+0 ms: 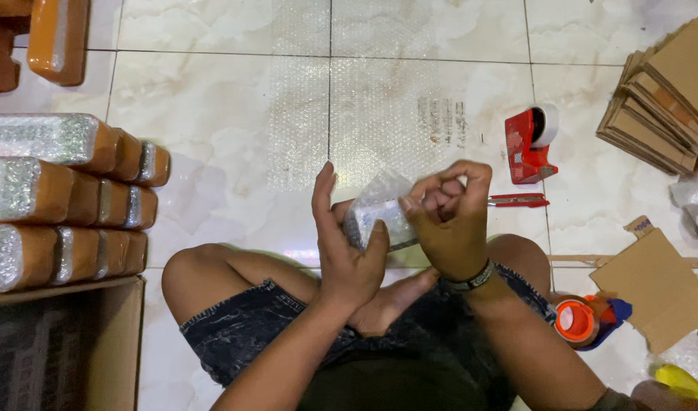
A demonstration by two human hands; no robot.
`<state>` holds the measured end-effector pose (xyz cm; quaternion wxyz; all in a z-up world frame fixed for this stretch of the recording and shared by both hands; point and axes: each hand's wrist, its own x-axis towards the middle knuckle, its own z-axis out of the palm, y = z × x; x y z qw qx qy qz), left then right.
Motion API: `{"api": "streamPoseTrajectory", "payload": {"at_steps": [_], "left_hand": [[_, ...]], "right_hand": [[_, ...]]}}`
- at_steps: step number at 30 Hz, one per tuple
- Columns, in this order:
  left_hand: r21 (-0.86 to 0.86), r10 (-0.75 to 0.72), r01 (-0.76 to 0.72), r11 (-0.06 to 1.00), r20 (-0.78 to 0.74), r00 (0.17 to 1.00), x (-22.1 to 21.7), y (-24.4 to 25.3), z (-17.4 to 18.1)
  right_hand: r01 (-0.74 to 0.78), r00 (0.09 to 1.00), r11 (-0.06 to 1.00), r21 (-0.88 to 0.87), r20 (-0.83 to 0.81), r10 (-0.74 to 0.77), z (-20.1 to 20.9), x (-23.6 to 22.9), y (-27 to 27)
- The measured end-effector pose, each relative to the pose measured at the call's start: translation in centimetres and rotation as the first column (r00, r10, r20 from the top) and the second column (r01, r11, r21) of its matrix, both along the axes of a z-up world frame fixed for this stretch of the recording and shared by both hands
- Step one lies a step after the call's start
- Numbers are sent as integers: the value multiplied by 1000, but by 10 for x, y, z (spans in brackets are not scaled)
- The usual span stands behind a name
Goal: The person sits on the floor and wraps rectangular boxes in bubble wrap. They use a handheld tape dispenser to secure the bubble wrap around each item and then place the wrapped packages into a cardboard box.
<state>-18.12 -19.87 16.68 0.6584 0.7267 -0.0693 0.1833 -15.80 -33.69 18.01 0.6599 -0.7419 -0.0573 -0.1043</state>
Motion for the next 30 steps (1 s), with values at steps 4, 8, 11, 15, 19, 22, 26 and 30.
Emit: {"api": "streamPoseTrajectory", "payload": {"at_steps": [4, 8, 11, 15, 19, 22, 26, 30], "left_hand": [[-253, -175, 122, 960, -197, 965, 6, 1, 6], [-227, -165, 121, 966, -182, 969, 8, 2, 8], [-65, -127, 120, 991, -112, 986, 11, 0, 14], [267, -279, 213, 940, 241, 930, 26, -4, 10], [611, -456, 119, 783, 434, 777, 42, -1, -9], [795, -627, 150, 587, 330, 706, 49, -3, 35], [834, -597, 111, 540, 286, 749, 39, 7, 34], [801, -559, 137, 583, 273, 783, 40, 11, 37]], "right_hand": [[-278, 884, 959, 47, -378, 275, 15, 19, -15], [-225, 974, 900, -373, -118, 195, 32, 2, -13], [-130, 904, 712, -690, 212, 370, 28, -8, -22], [212, 834, 554, -805, 444, 326, 9, 1, -50], [184, 845, 682, -708, 468, 258, -4, 10, -70], [3, 980, 851, -525, 171, 101, -21, 28, -126], [533, 831, 792, -298, 10, -556, -106, 78, -250], [453, 526, 753, -478, -539, -658, -184, 91, -305]]}}
